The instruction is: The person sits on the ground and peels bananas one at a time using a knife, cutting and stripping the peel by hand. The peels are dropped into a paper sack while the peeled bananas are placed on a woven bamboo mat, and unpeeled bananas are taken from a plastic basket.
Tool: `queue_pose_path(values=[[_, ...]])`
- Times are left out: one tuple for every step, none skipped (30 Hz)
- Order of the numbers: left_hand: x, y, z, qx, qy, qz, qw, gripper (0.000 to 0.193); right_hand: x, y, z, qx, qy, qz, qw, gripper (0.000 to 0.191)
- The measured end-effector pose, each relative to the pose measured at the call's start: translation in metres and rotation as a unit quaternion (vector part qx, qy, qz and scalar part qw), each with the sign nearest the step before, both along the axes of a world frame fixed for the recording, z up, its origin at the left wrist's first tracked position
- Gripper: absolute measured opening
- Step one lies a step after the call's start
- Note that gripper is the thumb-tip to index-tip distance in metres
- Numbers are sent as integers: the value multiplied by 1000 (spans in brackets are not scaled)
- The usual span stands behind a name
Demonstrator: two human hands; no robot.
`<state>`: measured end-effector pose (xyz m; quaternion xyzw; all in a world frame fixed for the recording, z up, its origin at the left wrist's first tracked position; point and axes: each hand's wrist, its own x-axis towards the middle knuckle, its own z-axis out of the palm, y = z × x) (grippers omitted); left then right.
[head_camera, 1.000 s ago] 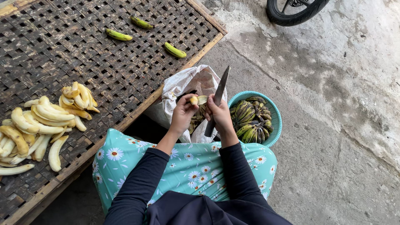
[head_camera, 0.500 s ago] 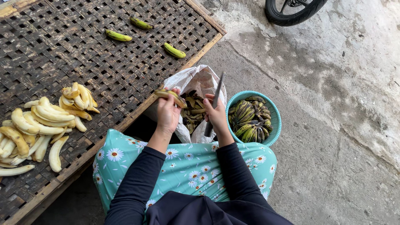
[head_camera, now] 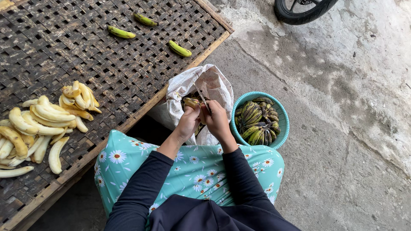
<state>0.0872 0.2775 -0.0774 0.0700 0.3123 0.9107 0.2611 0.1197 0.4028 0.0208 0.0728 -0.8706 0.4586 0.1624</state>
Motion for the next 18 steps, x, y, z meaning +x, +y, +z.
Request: queue_pose_path(values=[[1,-1,3,0,-1,-6,1000,31,-1,1,-4,-2,2,-2,1000,14],[1,-1,7,-1,-2,-13,1000,34,-3,2,-8,-8,0,2,1000,13],[2,-3,11,-20,5,-10,1000,36,-4,4,-12,-14,-3,6,1000,13],[3,-4,15,-39,12,-7,999,39,-4,6,-16,-20,-6,10,1000,14],[3,-5,19,-58,19,-4,998,42,-5,8,-19,-74,-47,23,996,13],[0,-4,22,-139,25,24,990,42,-6,11,-22,-129,-88,35,987,13],[-3,-3,25,-220,30,52,974,42,-7,14,-24,-182,-129,48,974,14],[-5,-3,26,-299,35,79,950,43,-6,16,-26,-218,-159,52,962,14],[-7,-5,27,-258,39,76,962,42,-6,18,-28,-252,-188,57,948,15],[-8,-7,27,-216,43,73,973,41,-6,20,-30,-286,-217,62,931,15],[-9,-10,27,-174,46,71,981,41,-6,21,-31,-307,-219,53,925,17],[-12,-12,28,-187,30,75,979,42,-7,21,-33,-328,-220,44,918,18],[-15,-13,29,-200,14,78,977,43,-9,22,-34,-349,-220,36,910,20],[-16,-15,31,-213,-2,81,974,44,-9,25,-36,-346,-209,17,914,20],[-17,-17,33,-192,-23,92,977,45,-11,29,-36,-342,-198,-2,919,21],[-20,-19,37,-170,-42,104,979,46,-13,33,-36,-338,-185,-21,922,22],[-21,-21,40,-147,-61,116,980,47,-15,38,-34,-298,-160,-27,941,24],[-23,-25,43,-127,-70,121,982,47,-16,43,-32,-258,-134,-33,956,25]])
